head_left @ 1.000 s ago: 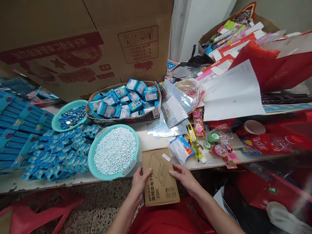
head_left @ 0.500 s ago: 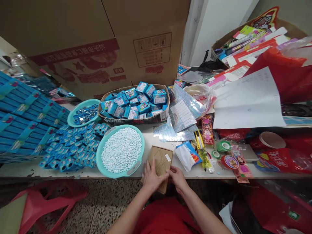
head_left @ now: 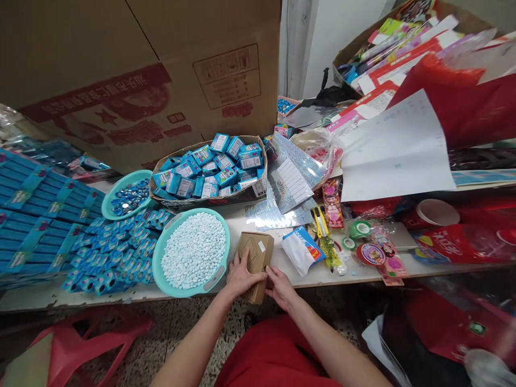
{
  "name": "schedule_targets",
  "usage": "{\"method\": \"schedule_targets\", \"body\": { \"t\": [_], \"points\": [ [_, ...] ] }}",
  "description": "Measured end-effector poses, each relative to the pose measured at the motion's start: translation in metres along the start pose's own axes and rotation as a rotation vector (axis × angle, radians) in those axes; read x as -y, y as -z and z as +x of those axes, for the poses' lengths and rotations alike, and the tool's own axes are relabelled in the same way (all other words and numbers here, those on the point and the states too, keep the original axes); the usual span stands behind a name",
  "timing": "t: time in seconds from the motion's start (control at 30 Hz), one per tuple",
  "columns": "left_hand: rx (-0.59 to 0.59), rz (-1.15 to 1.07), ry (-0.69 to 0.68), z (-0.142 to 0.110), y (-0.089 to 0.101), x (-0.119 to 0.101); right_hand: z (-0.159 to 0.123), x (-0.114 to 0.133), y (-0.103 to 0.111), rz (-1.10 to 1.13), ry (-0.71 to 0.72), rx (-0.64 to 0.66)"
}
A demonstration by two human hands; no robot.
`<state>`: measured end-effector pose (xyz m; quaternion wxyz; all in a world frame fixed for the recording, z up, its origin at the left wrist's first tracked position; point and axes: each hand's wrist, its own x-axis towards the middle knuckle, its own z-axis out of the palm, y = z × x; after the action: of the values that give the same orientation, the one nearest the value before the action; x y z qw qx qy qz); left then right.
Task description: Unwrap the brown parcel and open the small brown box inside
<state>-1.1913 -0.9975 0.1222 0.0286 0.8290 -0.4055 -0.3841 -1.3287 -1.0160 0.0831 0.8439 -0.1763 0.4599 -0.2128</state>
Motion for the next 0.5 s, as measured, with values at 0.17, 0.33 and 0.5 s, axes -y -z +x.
{"method": "schedule_targets", "body": {
  "t": [0.17,0.33,0.5],
  "points": [
    [-0.048,-0.071,0.014,-0.008,-0.009,-0.001,-0.001,-0.002,0.004,-0.047,0.071,-0.100],
    [-0.238,-0.673,0.030,-0.013,-0.032,0.038,0.000,0.005,0.012,-0.189,0.203,-0.165],
    [-0.207,-1.092,0.149,-0.013,-0.045,0.064,0.009,0.010,0.028,-0.407,0.157,-0.039]
  ]
}}
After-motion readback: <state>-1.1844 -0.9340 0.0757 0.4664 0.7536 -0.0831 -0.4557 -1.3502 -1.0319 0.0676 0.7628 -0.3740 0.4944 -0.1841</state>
